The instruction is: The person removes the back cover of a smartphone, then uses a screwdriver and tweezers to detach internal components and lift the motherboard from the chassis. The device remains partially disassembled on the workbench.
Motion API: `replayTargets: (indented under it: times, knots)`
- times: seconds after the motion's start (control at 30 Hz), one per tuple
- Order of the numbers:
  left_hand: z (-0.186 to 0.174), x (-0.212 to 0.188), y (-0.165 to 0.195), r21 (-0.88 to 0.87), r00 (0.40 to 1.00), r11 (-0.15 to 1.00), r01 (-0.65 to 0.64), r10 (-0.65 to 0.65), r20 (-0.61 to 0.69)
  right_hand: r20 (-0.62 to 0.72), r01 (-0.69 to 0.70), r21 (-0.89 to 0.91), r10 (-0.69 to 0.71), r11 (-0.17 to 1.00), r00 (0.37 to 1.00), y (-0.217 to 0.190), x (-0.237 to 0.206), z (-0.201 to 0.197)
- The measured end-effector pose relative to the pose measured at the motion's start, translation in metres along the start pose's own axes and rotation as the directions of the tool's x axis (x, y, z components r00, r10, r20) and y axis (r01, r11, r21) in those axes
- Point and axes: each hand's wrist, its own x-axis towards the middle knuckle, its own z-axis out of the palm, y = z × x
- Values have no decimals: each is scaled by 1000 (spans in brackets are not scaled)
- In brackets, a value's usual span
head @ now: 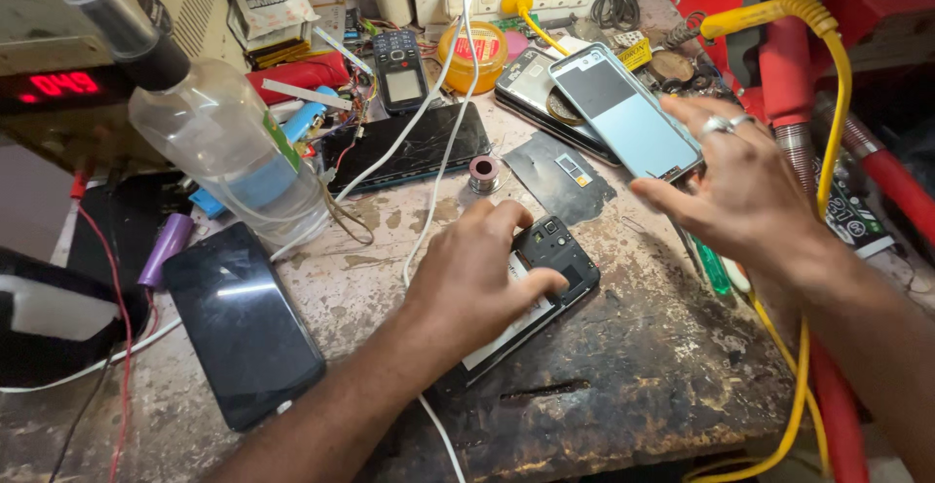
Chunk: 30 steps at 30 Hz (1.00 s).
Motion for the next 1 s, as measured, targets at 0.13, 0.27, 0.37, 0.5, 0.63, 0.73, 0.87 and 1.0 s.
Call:
replayTargets:
  times: [0.13, 0.27, 0.37, 0.5, 0.63, 0.73, 0.87, 1.0]
  knots:
    - [2, -9, 10, 100, 988, 984, -149, 151, -13, 94, -232, 206, 217, 951, 972, -5, -38, -22]
    - [4, -13, 12, 130, 938, 940, -315, 329, -108, 150, -250, 126, 230, 960, 961, -10, -63, -33]
    - [9, -15, 14, 179, 928, 922, -343, 363, -89, 58, -162, 64, 159, 985, 986, -9, -79, -36]
    - [12, -17, 15, 148, 853, 869, -473, 493, -171, -93, 26, 22, -24, 999, 995, 6, -92, -40]
    - [14, -16, 15, 149, 838, 852, -502, 521, -160, -161, -46, 1, 45, 999, 986, 21, -92, -33]
    - [14, -14, 13, 137, 854, 863, -487, 503, -130, -102, -44, -105, 34, 993, 994, 32, -77, -27]
    - [12, -13, 7, 119, 875, 879, -461, 473, -103, 90, -193, -238, 219, 952, 971, 38, -38, -9]
    - [8, -11, 2, 132, 873, 874, -467, 479, -89, 216, -224, -221, 271, 949, 938, 38, -2, 1]
